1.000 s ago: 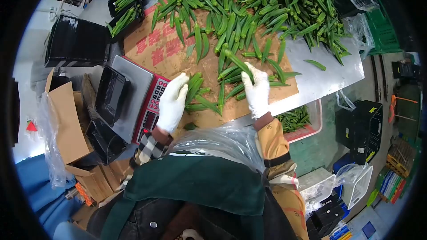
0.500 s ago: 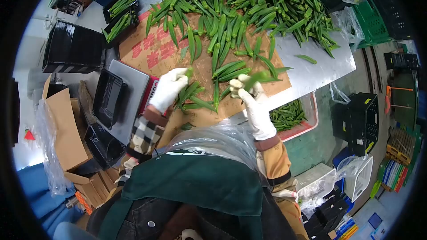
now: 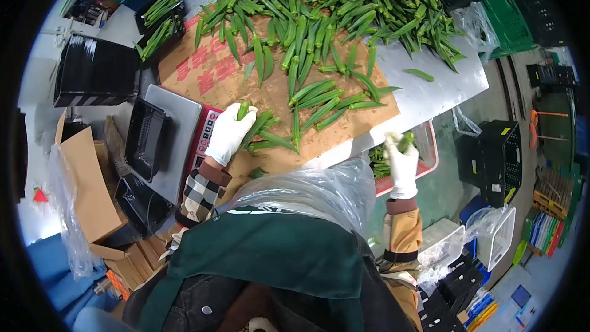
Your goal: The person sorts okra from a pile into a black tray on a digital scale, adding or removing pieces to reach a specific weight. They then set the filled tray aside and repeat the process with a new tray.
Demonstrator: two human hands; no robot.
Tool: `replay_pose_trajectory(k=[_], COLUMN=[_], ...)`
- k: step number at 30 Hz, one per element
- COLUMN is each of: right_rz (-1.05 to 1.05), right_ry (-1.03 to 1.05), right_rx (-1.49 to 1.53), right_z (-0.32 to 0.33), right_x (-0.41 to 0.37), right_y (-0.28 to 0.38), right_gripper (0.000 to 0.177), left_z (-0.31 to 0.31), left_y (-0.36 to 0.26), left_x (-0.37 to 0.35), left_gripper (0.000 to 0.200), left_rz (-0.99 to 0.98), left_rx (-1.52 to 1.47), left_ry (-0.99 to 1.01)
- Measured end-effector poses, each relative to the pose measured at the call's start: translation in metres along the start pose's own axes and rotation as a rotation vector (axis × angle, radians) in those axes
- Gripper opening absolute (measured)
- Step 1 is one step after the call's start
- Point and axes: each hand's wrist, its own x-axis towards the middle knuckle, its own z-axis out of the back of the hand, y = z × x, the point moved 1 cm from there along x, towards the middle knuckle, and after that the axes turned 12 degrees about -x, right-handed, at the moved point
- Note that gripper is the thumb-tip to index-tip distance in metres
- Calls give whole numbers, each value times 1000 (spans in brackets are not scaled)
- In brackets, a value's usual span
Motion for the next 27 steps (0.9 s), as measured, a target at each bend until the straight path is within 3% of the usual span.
replay_pose_trajectory(k=[2,3,6,7,8,10,11,14,15,18,23,24,26,27], right_rz=[142,254,333,442,510,484,544,707,760,689,858,820,739,840], right_ry=[-112,-217,-324,-290,-205,-202,-231,-316,-347,-320,-451,-388,-265,-254], right_rx=[-256,-571,-1166,-907,-615,-660,-634,-579,-563,-842,-647,-692,-782,-810], right_z=[31,41,45,40,32,-6,-21,-64,-74,-84,-66,-62,-53,-55], right_x=[6,-2,1,17,42,33,46,101,113,130,107,99,89,91], right_y=[-27,-22,-8,-18,-36,22,23,22,26,30,52,47,34,16], right_gripper=[32,46,61,68,67,62,59,53,51,50,32,33,36,38], left_z=[-12,-15,-26,-27,-27,-25,-7,19,18,26,6,-4,-31,-47], left_y=[23,25,28,23,28,40,7,-9,-16,-29,-25,-27,-30,-30], left_x=[2,1,1,1,3,8,1,-4,-9,-13,-5,-2,4,7], left_gripper=[33,31,32,31,29,26,22,28,35,40,38,31,36,40], left_rz=[-84,-125,-100,-97,-112,-140,288,288,313,359,305,319,300,143], left_rx=[167,249,417,417,229,-143,-563,-932,-1222,-1409,-1118,-996,-671,-384], left_ry=[-45,-71,29,41,51,71,241,364,356,368,375,375,417,364])
